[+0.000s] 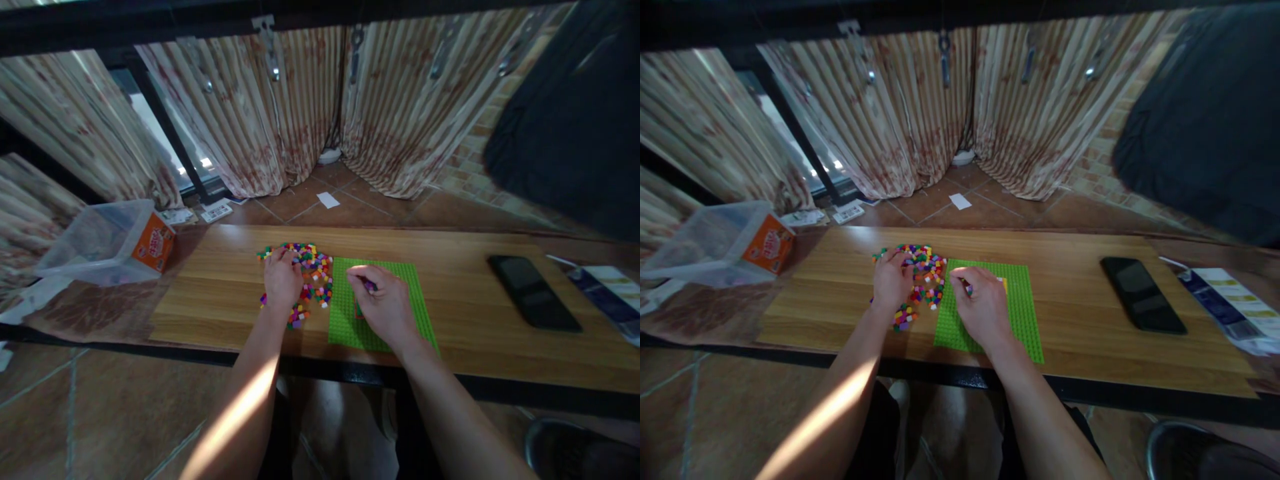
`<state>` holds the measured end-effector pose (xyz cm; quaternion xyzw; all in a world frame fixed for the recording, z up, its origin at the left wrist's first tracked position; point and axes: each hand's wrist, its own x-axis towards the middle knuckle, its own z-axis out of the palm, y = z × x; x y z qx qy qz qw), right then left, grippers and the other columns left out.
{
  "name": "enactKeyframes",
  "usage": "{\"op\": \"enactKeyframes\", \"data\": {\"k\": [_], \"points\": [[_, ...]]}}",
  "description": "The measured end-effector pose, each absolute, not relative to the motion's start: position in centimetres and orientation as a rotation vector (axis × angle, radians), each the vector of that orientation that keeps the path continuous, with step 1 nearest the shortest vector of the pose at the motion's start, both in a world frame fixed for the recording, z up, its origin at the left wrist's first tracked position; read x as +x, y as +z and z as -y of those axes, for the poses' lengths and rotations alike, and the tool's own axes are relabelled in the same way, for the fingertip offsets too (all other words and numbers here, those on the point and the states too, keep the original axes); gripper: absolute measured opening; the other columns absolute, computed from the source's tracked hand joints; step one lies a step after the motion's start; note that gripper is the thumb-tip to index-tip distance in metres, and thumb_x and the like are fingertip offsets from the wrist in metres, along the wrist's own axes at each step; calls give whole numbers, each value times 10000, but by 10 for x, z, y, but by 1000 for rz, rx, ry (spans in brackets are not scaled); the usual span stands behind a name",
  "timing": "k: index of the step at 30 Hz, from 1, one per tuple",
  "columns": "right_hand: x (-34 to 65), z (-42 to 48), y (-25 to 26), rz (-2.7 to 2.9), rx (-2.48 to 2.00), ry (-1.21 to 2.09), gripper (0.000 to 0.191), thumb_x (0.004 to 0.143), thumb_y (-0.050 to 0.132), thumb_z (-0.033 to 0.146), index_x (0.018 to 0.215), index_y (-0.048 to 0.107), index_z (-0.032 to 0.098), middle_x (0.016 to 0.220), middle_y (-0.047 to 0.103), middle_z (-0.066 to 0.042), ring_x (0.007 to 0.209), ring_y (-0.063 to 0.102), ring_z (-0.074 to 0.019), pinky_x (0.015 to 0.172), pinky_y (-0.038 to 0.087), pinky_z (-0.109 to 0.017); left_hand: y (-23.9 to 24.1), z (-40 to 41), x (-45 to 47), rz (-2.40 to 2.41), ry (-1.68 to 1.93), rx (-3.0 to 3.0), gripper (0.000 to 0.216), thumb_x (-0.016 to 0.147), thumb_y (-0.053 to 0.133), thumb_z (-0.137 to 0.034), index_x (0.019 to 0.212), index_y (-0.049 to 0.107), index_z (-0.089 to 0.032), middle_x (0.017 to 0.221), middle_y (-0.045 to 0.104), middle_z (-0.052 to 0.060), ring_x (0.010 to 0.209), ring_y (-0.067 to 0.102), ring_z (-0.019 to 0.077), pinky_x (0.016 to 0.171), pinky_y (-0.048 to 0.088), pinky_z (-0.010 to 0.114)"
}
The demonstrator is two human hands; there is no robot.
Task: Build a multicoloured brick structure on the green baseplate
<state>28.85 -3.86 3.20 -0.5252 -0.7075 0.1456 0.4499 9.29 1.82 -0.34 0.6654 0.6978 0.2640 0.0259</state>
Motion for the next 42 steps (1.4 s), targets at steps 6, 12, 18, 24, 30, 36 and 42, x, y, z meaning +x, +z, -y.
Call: {"op": "enactKeyframes", "data": {"k": [6,12,18,24,30,36,42], "points": [[300,37,31,1686,-1348,372,158,885,551,266,843,701,243,863,744,-31,832,676,-202,789,503,-342,3,-14,90,-2141,767,2043,200,807,550,-147,933,700,-187,1161,625,121,1138,557,286,1024,428,418],[307,36,29,1655,-1357,386,169,883,552,271,859,716,234,879,747,-39,824,675,-205,775,503,-343,11,-10,89,-2129,724,2050,166,829,519,-147,858,680,-169,1076,647,139,1123,569,285,1031,408,425],[314,34,31,1633,-1399,376,179,883,543,266,850,716,234,889,750,-40,840,678,-201,793,499,-341,13,-10,85,-2031,849,1869,189,869,479,-219,946,646,-173,947,691,102,901,644,248,849,487,385],[318,33,29,1593,-1406,383,182,876,545,268,859,722,232,897,754,-38,834,684,-195,799,506,-336,9,-12,87,-1684,1106,1683,99,794,562,-184,872,623,-181,887,705,55,851,666,197,843,511,346],[324,29,31,1496,-1429,336,180,859,572,286,848,735,209,846,754,-31,792,684,-183,783,510,-320,11,-7,105,-1376,1232,1519,102,739,633,-177,835,664,-170,847,721,29,821,678,166,848,531,333],[338,19,26,1259,-1412,347,174,835,588,286,794,738,209,813,748,-19,766,674,-170,756,515,-307,16,9,138,-1224,1113,1432,166,728,683,-225,881,716,-171,826,736,25,770,674,157,761,537,294],[342,17,25,1219,-1390,401,166,827,589,258,780,735,196,798,749,-20,750,673,-160,740,512,-292,22,20,164,-1218,1105,1613,122,804,629,-240,834,732,-181,842,736,27,814,671,169,793,526,298]]}}
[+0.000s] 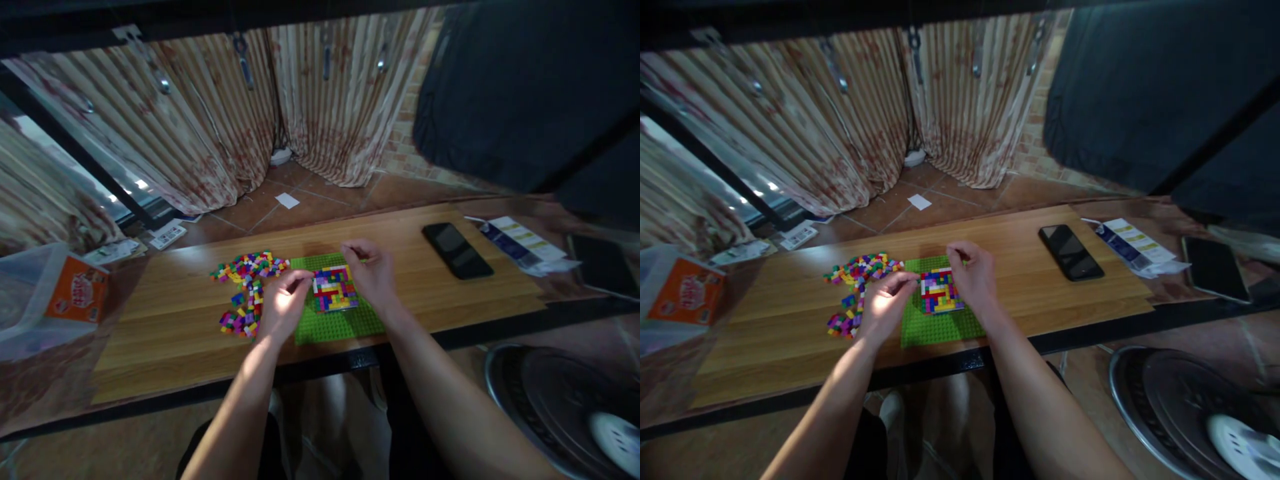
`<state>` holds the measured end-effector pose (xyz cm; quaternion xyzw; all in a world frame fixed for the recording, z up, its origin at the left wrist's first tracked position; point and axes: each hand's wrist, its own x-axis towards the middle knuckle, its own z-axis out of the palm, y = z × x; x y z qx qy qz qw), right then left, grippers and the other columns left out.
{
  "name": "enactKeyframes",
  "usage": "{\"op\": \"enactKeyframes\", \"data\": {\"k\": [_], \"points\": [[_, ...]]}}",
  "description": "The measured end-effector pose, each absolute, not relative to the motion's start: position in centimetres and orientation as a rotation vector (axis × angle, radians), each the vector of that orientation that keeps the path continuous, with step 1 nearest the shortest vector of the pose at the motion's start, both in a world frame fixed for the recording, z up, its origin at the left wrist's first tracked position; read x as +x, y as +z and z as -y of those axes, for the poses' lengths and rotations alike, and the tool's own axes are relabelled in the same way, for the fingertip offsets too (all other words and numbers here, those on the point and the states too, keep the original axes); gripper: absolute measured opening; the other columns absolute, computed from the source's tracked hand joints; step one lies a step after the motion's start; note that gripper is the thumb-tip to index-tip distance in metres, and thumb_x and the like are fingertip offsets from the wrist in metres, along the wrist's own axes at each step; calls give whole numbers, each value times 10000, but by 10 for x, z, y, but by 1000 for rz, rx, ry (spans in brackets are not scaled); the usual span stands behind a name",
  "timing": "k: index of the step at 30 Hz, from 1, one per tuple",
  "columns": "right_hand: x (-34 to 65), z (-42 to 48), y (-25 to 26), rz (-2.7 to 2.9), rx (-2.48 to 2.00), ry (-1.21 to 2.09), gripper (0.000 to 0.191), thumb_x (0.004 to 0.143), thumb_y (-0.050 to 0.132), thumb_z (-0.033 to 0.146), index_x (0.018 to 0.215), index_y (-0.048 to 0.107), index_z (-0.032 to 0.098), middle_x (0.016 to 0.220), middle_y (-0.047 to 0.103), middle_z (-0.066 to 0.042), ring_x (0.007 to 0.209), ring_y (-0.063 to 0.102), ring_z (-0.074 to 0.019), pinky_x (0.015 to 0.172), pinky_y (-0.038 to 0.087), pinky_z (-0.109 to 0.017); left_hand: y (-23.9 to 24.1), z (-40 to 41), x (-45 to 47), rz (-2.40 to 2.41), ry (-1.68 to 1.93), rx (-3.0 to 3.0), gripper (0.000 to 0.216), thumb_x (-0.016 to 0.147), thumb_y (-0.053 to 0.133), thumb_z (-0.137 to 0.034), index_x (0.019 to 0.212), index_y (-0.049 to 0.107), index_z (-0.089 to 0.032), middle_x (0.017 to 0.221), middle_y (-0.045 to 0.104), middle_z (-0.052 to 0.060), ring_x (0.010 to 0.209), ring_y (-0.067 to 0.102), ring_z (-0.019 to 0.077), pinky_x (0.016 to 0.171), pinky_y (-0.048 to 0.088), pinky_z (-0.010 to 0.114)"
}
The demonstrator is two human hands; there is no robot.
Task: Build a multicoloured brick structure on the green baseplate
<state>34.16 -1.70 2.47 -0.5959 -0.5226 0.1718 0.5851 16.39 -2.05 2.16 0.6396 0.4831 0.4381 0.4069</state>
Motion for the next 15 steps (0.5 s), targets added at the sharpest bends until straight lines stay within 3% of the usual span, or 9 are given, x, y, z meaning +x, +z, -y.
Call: {"op": "enactKeyframes", "data": {"k": [8,15], "points": [[344,20,29,1264,-1406,414,183,833,582,264,777,738,187,779,746,-26,733,673,-168,714,510,-286,19,23,187,-1158,1214,2069,143,861,553,-133,850,684,-189,909,710,31,873,656,151,840,519,289],[351,20,28,1281,-1430,431,178,837,572,268,803,732,197,813,754,-27,757,684,-171,728,513,-297,16,23,199,-1296,1037,2293,254,832,573,-84,1041,641,-212,955,714,26,930,667,177,859,532,319]]}}
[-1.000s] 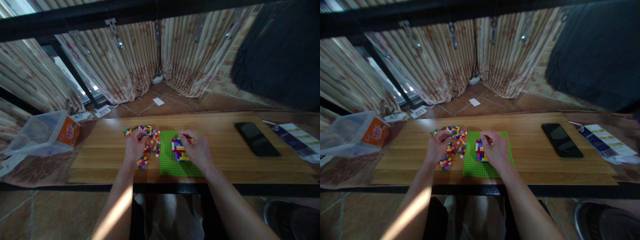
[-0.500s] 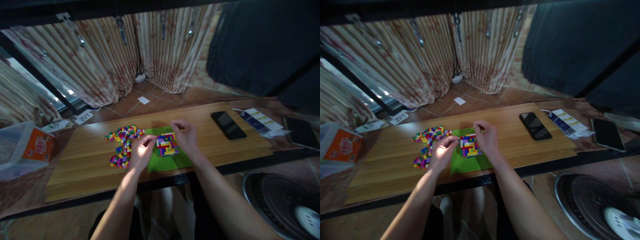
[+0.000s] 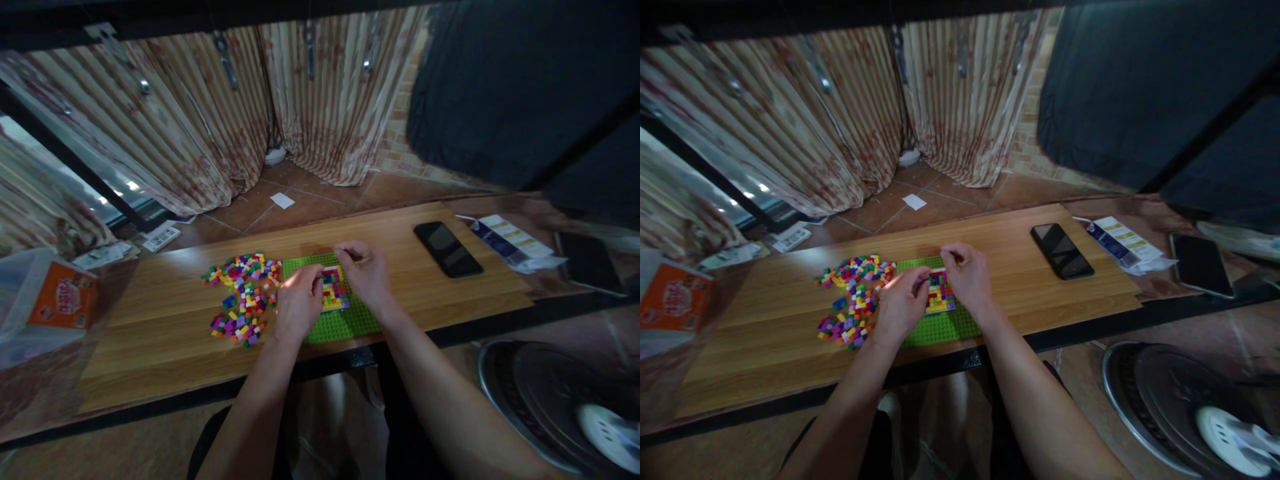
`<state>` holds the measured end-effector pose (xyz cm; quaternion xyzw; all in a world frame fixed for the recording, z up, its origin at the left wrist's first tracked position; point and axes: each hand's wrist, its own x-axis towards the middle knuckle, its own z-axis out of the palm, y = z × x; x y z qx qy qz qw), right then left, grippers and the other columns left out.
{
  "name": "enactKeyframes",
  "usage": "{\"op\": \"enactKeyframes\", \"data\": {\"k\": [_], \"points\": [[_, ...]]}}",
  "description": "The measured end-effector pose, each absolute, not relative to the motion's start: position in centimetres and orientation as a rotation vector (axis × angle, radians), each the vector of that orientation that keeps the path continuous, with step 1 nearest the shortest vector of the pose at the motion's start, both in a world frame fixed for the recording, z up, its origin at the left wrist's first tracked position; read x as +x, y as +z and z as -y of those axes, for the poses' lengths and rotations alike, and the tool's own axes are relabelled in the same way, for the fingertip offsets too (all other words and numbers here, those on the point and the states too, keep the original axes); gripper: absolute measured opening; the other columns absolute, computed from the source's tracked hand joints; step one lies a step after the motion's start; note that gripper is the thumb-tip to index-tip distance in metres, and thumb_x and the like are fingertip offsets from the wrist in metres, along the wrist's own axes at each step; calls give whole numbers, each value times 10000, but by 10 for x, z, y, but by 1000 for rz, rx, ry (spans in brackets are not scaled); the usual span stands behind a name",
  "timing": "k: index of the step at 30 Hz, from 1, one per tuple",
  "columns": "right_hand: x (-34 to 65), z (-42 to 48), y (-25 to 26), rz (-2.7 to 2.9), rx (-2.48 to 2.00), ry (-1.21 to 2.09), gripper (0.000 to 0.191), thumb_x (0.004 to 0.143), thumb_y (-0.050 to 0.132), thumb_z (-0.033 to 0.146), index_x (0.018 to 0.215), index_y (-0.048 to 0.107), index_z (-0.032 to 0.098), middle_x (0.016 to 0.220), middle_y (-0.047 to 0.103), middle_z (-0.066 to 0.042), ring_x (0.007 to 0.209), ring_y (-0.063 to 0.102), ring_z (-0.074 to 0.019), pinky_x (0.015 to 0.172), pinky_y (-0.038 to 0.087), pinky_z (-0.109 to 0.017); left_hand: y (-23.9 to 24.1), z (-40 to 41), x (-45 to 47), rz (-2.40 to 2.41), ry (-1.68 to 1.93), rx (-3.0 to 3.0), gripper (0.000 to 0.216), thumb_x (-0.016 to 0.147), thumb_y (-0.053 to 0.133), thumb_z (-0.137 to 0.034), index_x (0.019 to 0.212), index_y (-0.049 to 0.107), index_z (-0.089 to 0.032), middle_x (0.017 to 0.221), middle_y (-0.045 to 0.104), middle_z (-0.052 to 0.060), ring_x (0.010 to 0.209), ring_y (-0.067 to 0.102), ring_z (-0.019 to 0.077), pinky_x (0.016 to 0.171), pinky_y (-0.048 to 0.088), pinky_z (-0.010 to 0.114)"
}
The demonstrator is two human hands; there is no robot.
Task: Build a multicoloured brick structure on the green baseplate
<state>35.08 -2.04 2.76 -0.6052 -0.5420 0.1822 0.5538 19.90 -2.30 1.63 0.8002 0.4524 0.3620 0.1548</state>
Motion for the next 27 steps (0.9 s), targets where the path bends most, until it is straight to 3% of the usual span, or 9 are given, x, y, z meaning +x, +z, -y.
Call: {"op": "enactKeyframes", "data": {"k": [27], "points": [[347,18,10,1367,-1516,786,212,741,625,151,910,744,196,939,766,-45,859,712,-177,820,566,-334,7,28,209,-1440,1078,2203,445,864,536,-122,1304,517,-190,948,714,66,891,673,199,847,539,361]]}}
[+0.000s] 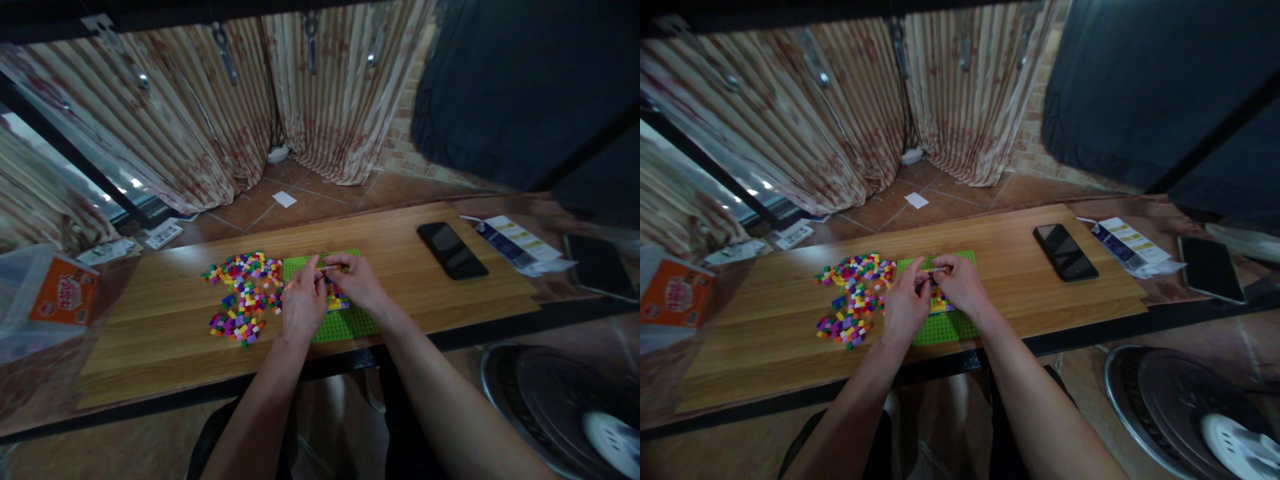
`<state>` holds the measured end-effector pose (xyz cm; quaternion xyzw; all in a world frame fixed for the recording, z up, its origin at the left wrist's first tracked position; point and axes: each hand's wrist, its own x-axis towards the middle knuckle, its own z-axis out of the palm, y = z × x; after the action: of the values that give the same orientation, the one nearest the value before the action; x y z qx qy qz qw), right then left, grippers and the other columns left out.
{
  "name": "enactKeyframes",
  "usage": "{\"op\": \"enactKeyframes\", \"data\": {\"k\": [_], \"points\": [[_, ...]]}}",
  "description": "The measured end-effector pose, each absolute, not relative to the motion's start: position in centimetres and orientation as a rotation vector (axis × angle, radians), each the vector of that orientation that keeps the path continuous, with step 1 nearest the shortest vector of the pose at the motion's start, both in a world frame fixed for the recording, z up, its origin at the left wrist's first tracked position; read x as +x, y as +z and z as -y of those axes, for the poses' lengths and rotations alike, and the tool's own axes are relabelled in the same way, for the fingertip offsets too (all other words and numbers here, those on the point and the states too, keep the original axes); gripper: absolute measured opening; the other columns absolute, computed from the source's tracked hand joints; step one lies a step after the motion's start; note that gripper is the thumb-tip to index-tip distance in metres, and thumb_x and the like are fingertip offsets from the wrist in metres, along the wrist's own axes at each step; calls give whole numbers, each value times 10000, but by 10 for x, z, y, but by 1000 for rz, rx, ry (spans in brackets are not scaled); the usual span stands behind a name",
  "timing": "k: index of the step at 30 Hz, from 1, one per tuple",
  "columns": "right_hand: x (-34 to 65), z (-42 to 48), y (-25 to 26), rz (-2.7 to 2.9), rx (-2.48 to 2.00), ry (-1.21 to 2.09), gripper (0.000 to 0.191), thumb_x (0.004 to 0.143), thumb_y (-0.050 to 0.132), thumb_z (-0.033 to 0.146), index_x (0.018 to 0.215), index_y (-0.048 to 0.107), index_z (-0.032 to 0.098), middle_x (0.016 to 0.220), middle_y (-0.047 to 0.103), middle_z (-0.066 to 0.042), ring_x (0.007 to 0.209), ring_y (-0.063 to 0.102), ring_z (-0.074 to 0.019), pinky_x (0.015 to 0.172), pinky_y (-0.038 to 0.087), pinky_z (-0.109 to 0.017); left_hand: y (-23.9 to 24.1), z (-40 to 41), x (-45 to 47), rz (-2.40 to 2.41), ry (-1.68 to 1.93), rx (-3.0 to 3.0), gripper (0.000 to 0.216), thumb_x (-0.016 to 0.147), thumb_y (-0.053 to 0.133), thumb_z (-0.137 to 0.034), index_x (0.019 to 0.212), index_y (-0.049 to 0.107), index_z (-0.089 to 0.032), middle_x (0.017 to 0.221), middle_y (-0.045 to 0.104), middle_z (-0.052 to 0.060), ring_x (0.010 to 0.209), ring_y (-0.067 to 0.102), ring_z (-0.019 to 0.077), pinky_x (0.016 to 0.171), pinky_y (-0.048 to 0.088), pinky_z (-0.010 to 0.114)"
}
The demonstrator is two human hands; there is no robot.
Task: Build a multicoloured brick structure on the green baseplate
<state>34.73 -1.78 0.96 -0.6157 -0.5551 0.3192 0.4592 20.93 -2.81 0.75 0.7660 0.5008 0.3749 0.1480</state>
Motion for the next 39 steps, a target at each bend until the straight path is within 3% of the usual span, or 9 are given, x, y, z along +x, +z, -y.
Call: {"op": "enactKeyframes", "data": {"k": [10,20,28,32,39], "points": [[345,18,15,1315,-1545,862,231,721,611,113,898,746,175,864,767,-48,759,714,-174,716,577,-308,9,31,212,-1465,1061,2171,480,867,530,-124,1342,493,-187,933,717,60,880,670,201,855,533,361],[346,18,7,1364,-1485,835,236,734,601,163,919,746,182,906,770,-57,775,711,-177,742,574,-328,7,31,212,-1477,1032,2162,519,870,521,-149,1382,469,-212,896,706,47,894,653,211,852,532,367],[348,18,5,1394,-1486,834,246,741,596,197,934,748,184,926,767,-65,787,703,-183,753,562,-335,9,39,206,-1355,1008,2181,554,872,492,-126,1415,414,-199,1007,699,65,982,639,207,915,523,385],[349,19,3,1435,-1536,839,286,759,578,216,989,742,175,911,762,-63,746,691,-181,687,545,-311,13,29,190,-1395,1132,2121,476,896,495,-162,1368,468,-217,1034,703,60,999,642,188,937,516,361],[351,24,-1,1547,-1539,742,288,830,539,299,1009,737,190,983,756,-62,838,681,-194,759,522,-329,8,-20,120,-1974,1071,2118,372,833,538,-122,1196,613,-141,1147,676,149,1114,596,281,1020,436,495]]}}
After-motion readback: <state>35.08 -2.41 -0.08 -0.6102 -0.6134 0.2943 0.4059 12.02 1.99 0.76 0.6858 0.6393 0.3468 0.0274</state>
